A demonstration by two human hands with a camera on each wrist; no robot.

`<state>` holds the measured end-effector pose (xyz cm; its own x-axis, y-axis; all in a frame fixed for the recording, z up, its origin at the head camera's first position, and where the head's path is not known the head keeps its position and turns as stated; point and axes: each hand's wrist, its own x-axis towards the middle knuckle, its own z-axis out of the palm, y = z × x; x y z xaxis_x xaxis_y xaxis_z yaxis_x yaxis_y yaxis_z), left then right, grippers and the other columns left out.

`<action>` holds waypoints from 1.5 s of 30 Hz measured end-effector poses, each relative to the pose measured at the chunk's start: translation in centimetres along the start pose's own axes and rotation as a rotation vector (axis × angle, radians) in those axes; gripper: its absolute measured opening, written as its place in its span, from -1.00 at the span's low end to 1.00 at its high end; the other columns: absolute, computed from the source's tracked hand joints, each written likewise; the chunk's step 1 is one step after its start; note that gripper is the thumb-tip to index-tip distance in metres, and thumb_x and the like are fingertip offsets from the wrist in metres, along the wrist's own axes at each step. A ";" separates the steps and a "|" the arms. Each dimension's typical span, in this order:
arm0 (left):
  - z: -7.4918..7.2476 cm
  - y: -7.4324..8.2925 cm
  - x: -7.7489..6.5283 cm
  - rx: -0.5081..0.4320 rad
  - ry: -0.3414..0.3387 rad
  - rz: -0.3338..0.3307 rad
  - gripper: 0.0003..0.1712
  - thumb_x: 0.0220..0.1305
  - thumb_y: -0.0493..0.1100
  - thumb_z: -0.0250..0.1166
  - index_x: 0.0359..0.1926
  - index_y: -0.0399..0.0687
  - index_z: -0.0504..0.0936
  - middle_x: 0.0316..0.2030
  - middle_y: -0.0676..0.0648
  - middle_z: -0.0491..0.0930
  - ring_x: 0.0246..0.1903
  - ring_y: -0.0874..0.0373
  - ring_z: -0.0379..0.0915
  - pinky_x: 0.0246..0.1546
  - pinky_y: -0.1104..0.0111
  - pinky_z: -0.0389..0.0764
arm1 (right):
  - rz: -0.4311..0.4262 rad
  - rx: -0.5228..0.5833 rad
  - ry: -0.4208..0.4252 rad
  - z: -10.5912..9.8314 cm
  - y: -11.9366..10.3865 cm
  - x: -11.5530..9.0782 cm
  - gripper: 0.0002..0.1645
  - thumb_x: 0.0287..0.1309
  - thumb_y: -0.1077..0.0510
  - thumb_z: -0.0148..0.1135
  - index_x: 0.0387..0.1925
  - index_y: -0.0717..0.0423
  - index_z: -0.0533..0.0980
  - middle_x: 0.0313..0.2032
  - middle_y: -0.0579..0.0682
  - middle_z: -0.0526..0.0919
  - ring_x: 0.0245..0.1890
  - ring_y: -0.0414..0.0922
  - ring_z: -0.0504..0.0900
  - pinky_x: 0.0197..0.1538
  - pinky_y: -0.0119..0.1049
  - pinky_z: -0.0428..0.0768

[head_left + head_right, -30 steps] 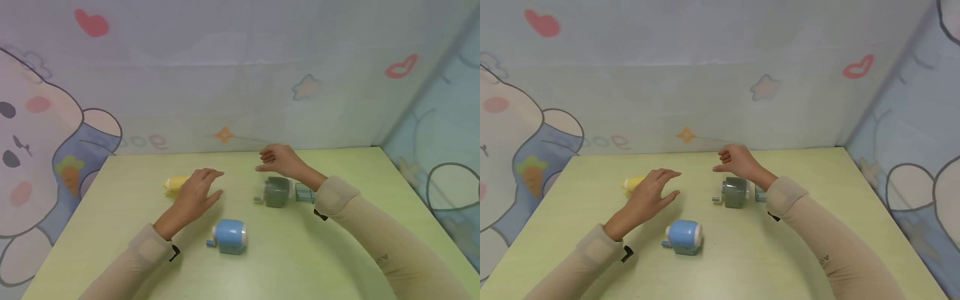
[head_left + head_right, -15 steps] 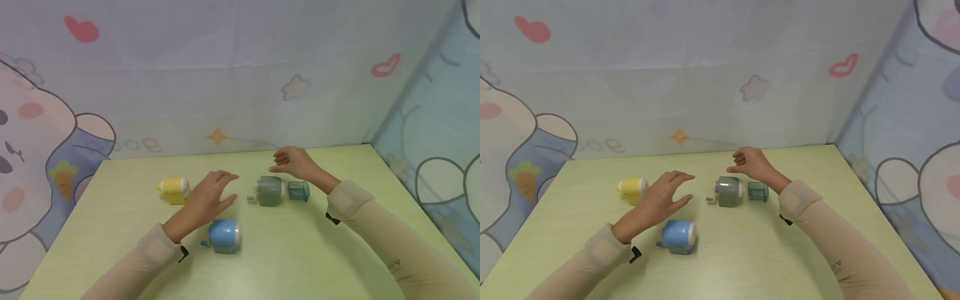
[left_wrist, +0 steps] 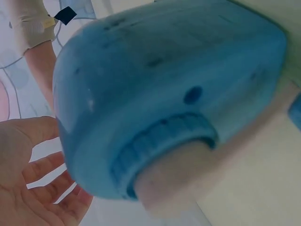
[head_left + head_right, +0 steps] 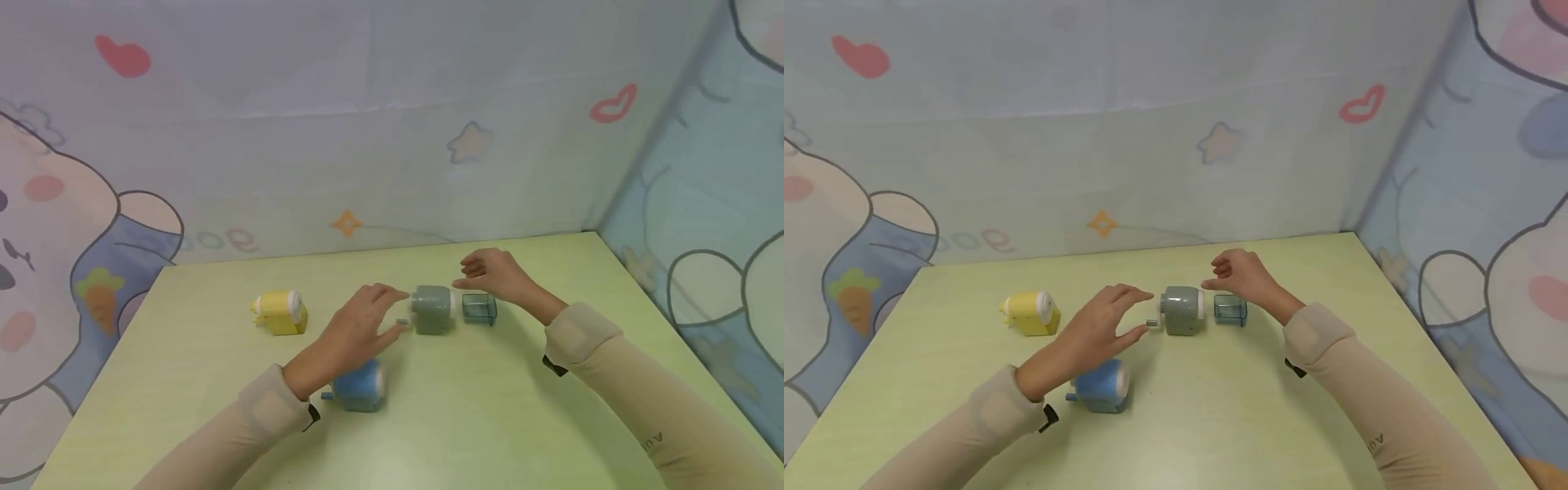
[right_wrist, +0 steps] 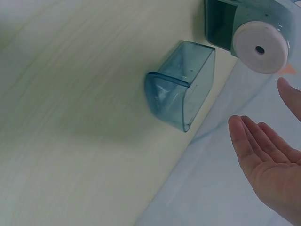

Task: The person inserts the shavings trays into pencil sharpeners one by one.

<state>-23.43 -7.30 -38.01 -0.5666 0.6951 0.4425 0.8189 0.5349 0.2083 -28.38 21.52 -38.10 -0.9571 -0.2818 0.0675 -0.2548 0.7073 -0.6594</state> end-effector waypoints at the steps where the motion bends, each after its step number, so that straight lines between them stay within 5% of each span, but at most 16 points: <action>1: 0.1 0.1 0.1 -0.009 -0.003 0.007 -0.48 0.16 -0.07 0.28 0.13 -0.08 0.39 -0.04 -0.02 0.40 -0.07 0.15 0.29 -0.18 0.34 0.48 | 0.002 -0.002 0.000 0.0 0.2 -0.1 -0.40 0.02 0.02 0.33 0.01 0.32 0.42 -0.11 0.22 0.54 -0.16 0.00 0.53 -0.09 -0.11 0.52; 11: 0.6 0.7 1.6 -0.005 -0.018 0.045 -0.47 0.17 -0.04 0.26 0.12 -0.11 0.38 -0.06 -0.02 0.40 -0.12 0.16 0.29 -0.19 0.41 0.43 | 0.021 -0.005 0.004 0.4 1.2 -0.7 -0.37 0.01 -0.02 0.33 0.01 0.32 0.42 -0.09 0.22 0.53 -0.13 0.04 0.51 -0.07 -0.08 0.51; 25: 0.7 1.2 2.7 0.063 -0.058 -0.009 -0.45 0.16 0.00 0.27 0.13 -0.09 0.39 -0.06 -0.04 0.40 -0.14 0.13 0.30 -0.24 0.40 0.45 | 0.031 -0.010 -0.021 1.4 1.6 -0.4 -0.37 0.00 -0.03 0.34 -0.01 0.32 0.44 -0.09 0.22 0.53 -0.08 0.06 0.50 -0.05 -0.08 0.50; 45: 1.8 0.3 3.4 0.071 -0.162 -0.185 -0.43 0.17 0.00 0.26 0.15 -0.10 0.35 -0.01 -0.10 0.33 -0.10 0.06 0.25 -0.29 0.38 0.46 | 0.067 0.034 -0.072 2.1 2.2 -0.7 -0.33 -0.05 -0.05 0.37 0.02 0.28 0.43 -0.03 0.21 0.50 -0.05 0.06 0.47 -0.03 -0.07 0.48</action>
<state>-25.23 -3.90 -37.99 -0.7183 0.6470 0.2558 0.6945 0.6886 0.2085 -27.95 21.96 -41.19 -0.9591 -0.2815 -0.0311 -0.1844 0.7040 -0.6858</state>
